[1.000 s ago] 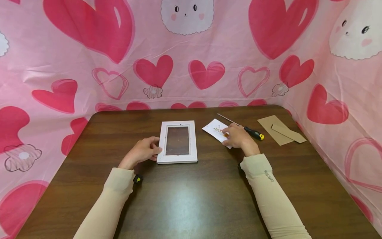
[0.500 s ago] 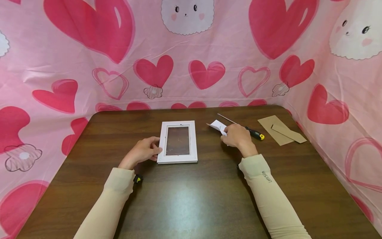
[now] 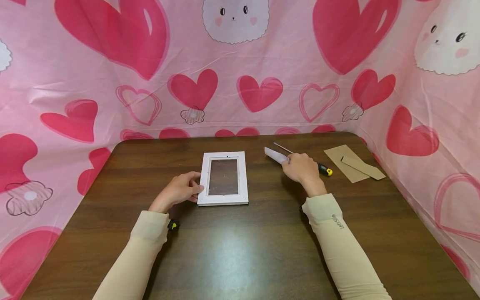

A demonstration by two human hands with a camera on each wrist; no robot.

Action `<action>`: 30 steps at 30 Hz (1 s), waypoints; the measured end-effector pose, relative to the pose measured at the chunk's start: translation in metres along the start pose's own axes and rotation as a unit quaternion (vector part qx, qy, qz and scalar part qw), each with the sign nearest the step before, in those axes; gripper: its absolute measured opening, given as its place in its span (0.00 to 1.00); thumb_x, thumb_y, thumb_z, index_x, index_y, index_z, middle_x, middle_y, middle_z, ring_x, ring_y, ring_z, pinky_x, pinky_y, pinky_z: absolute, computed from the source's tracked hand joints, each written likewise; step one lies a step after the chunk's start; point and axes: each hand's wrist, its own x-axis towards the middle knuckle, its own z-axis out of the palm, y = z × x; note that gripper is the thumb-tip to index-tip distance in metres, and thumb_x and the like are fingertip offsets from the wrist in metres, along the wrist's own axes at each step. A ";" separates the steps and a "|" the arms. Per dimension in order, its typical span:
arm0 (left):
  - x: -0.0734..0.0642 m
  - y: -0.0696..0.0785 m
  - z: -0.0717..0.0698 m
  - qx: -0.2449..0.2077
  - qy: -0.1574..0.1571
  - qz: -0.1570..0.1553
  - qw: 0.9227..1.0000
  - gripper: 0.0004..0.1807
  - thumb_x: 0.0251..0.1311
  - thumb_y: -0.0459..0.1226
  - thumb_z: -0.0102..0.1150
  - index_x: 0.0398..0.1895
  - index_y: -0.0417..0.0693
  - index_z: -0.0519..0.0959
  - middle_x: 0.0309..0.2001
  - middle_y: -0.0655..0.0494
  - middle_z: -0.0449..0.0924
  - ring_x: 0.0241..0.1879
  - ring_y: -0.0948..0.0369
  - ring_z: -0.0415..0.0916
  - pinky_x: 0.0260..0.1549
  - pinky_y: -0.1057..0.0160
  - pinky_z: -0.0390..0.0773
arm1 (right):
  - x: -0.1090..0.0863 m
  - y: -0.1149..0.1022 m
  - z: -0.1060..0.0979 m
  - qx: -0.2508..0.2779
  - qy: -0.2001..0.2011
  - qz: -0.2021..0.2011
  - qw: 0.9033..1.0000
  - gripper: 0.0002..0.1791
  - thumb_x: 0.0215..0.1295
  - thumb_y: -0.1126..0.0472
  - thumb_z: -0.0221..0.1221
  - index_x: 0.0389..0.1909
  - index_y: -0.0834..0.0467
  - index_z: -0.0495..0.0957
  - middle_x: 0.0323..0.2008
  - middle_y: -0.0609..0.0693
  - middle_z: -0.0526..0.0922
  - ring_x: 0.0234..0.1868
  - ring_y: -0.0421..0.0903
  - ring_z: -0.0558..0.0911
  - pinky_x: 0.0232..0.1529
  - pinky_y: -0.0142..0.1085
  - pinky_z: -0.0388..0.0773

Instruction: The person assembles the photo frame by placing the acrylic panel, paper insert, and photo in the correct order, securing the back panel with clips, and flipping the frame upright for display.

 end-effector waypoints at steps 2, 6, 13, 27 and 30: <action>0.000 0.000 0.000 0.000 0.000 0.001 1.000 0.32 0.73 0.34 0.64 0.76 0.36 0.68 0.39 0.43 0.78 0.31 0.56 0.84 0.39 0.58 0.90 | 0.001 0.001 -0.001 0.004 0.001 -0.004 1.000 0.25 0.76 0.51 0.47 0.61 0.62 0.81 0.54 0.68 0.84 0.49 0.67 0.84 0.46 0.64 0.81; 0.000 0.001 0.000 0.002 0.001 0.003 1.000 0.31 0.74 0.34 0.64 0.76 0.36 0.68 0.39 0.43 0.78 0.32 0.56 0.84 0.39 0.57 0.90 | 0.002 0.001 -0.001 0.013 0.001 -0.016 1.000 0.26 0.76 0.55 0.48 0.66 0.63 0.78 0.57 0.68 0.84 0.50 0.67 0.84 0.49 0.64 0.81; 0.000 0.000 0.000 0.002 0.001 0.004 1.000 0.31 0.74 0.34 0.63 0.76 0.36 0.67 0.39 0.43 0.78 0.32 0.56 0.84 0.39 0.58 0.90 | 0.000 0.002 -0.007 0.042 0.005 -0.043 0.998 0.23 0.74 0.61 0.50 0.64 0.65 0.78 0.55 0.68 0.84 0.47 0.66 0.84 0.50 0.64 0.81; 0.000 0.000 -0.001 0.005 0.002 0.002 1.000 0.31 0.74 0.34 0.64 0.76 0.36 0.67 0.39 0.43 0.77 0.32 0.56 0.84 0.39 0.58 0.90 | -0.003 -0.006 -0.022 0.126 0.032 -0.102 0.986 0.15 0.77 0.62 0.52 0.54 0.65 0.82 0.49 0.65 0.87 0.41 0.58 0.82 0.47 0.55 0.83; 0.000 0.000 -0.001 0.005 0.001 0.001 1.000 0.31 0.74 0.34 0.64 0.76 0.36 0.67 0.39 0.43 0.77 0.32 0.56 0.84 0.39 0.58 0.90 | -0.003 -0.010 -0.024 0.141 0.034 -0.105 0.984 0.14 0.77 0.62 0.53 0.52 0.64 0.83 0.46 0.63 0.88 0.38 0.57 0.80 0.43 0.50 0.81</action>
